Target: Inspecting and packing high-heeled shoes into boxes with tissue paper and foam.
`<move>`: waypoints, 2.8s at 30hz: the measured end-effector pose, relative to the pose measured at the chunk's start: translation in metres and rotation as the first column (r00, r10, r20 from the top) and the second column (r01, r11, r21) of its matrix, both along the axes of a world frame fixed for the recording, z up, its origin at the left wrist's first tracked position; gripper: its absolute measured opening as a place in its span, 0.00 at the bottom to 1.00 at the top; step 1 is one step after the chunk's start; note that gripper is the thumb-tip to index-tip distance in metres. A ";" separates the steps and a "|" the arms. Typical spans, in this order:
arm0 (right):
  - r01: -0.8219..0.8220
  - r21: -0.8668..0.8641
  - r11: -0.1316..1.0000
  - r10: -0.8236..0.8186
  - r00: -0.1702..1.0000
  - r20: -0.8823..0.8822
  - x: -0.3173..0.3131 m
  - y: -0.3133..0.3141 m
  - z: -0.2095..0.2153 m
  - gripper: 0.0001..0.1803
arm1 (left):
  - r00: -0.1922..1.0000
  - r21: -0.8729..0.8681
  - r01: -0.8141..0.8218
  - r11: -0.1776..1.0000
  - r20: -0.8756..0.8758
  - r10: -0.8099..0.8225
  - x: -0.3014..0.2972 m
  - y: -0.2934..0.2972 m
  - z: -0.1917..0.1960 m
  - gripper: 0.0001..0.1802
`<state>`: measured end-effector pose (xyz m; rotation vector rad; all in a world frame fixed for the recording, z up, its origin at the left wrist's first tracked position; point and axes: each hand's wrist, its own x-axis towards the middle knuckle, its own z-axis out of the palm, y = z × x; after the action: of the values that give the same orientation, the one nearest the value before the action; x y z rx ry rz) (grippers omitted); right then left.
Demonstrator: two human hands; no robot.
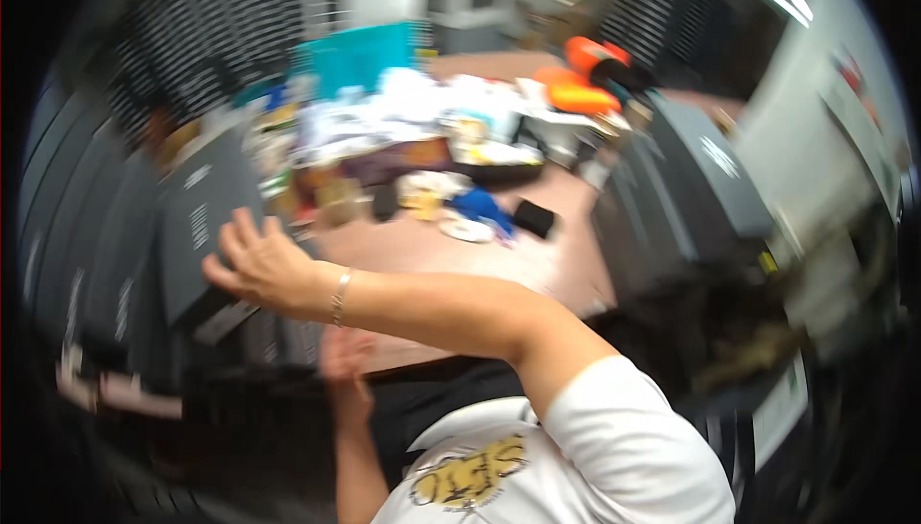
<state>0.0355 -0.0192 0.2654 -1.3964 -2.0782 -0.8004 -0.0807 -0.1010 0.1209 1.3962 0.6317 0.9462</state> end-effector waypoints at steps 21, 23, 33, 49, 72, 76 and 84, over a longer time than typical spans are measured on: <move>-0.458 -0.376 0.805 -0.590 -0.554 -0.588 0.194 -0.241 -0.196 0.27 | 0.935 -0.814 0.321 0.485 0.353 -0.026 0.072 -0.013 -0.059 0.27; -0.448 -0.164 0.879 -0.450 -0.665 -0.596 0.208 -0.231 -0.176 0.24 | 0.969 -0.781 0.181 0.598 0.245 0.027 0.082 -0.010 -0.058 0.30; -0.720 -0.376 0.583 -0.485 0.063 -0.872 0.044 -0.180 -0.138 0.40 | 0.868 0.242 0.272 0.931 -0.480 -0.129 -0.003 0.052 0.018 0.51; 0.402 -0.143 0.904 0.141 -0.596 -0.790 0.222 -0.279 -0.261 0.13 | 0.845 0.481 0.137 0.866 -0.513 0.151 0.033 0.014 0.018 0.23; -0.216 -0.695 0.685 -0.563 0.449 -0.694 0.269 -0.119 -0.132 0.16 | 0.818 0.502 0.429 0.751 -0.569 -0.087 0.106 -0.013 -0.051 0.25; -0.453 -0.666 0.593 -0.487 0.457 -0.745 0.262 -0.152 -0.076 0.18 | 0.990 0.196 0.017 0.980 -0.140 0.011 0.090 0.042 0.016 0.29; -0.558 -0.828 0.042 0.108 0.827 -0.552 0.130 -0.138 -0.059 0.10 | 0.623 -0.802 0.598 -0.017 0.478 -0.619 0.079 -0.012 -0.001 0.47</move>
<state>0.1658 -0.1569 0.2063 -1.2029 -2.4586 1.3435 -0.0016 -0.1128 0.1200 0.4005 0.3410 -0.2889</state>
